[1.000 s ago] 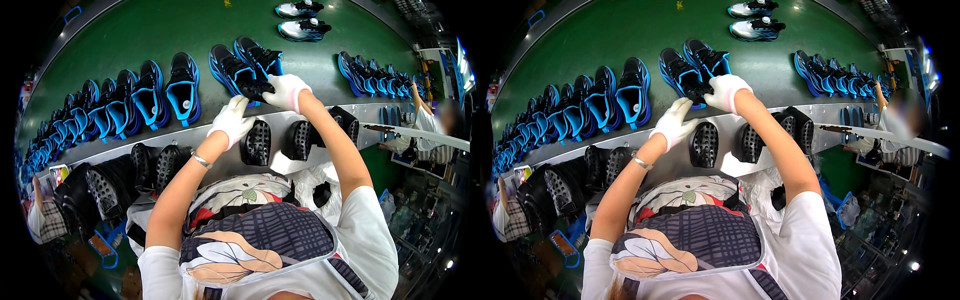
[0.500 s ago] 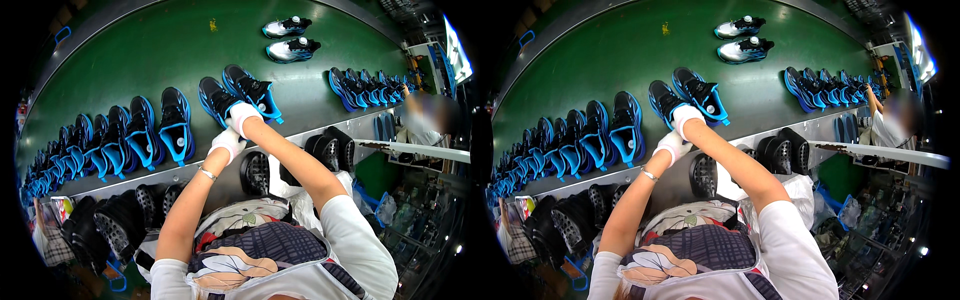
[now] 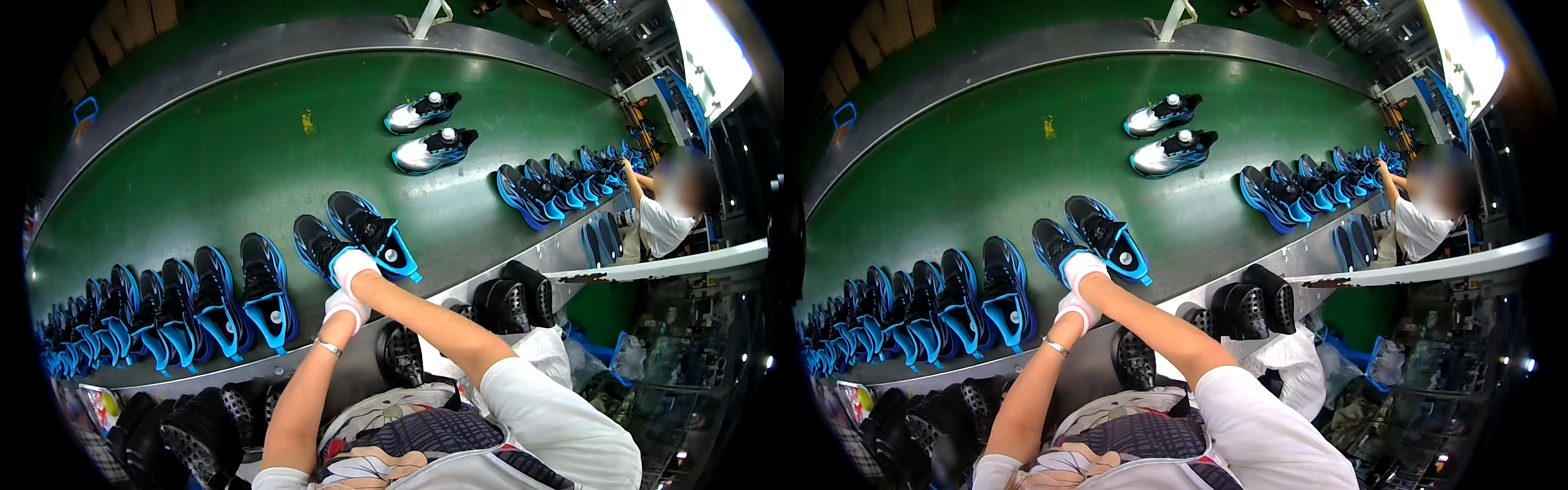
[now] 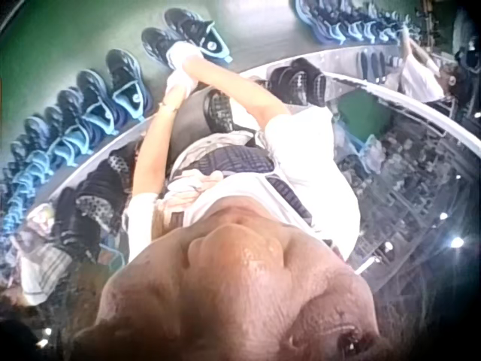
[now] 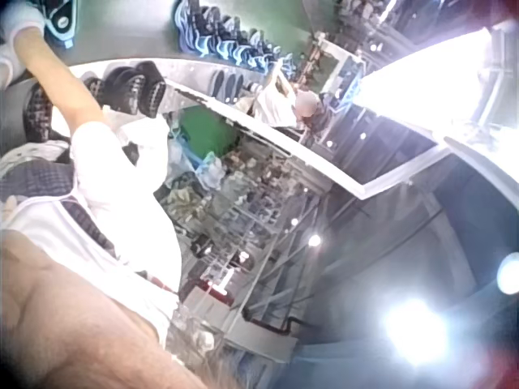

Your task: The person picks up shoe components and finished shoes from an assembly line, turning them over by hand and placing some into a large bag.

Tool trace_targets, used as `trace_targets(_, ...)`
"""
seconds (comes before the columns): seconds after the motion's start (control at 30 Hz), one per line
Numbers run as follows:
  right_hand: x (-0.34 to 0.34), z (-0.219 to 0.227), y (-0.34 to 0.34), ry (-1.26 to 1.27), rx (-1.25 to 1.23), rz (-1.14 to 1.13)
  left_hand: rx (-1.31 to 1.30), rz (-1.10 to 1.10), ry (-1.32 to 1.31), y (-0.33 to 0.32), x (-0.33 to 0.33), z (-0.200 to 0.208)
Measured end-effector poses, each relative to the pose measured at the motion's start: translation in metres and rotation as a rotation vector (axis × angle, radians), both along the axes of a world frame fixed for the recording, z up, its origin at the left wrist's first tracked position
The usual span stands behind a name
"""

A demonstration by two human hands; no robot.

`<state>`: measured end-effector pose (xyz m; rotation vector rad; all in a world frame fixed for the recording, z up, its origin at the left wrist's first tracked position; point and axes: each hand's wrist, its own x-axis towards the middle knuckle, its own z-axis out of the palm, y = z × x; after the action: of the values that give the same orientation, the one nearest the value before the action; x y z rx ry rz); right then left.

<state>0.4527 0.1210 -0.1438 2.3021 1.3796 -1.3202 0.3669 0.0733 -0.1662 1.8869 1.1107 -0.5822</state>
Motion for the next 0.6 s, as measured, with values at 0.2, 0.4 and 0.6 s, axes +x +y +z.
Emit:
trace_targets(0.2, -0.008, 0.067, -0.013, 0.117, 0.251, -0.195, 0.092, 0.07, 0.039, -0.008, -0.001, 0.012)
trace_targets(0.4, 0.031, 0.085, -0.09, 0.152, 0.581, 0.227, 0.173, 0.07, 0.084, -0.002, -0.013, 0.074)
trace_targets(0.6, 0.094, 0.137, -0.209, 0.056, 0.665, 0.186, 0.537, -0.023, 0.057, -0.017, -0.072, 0.066)
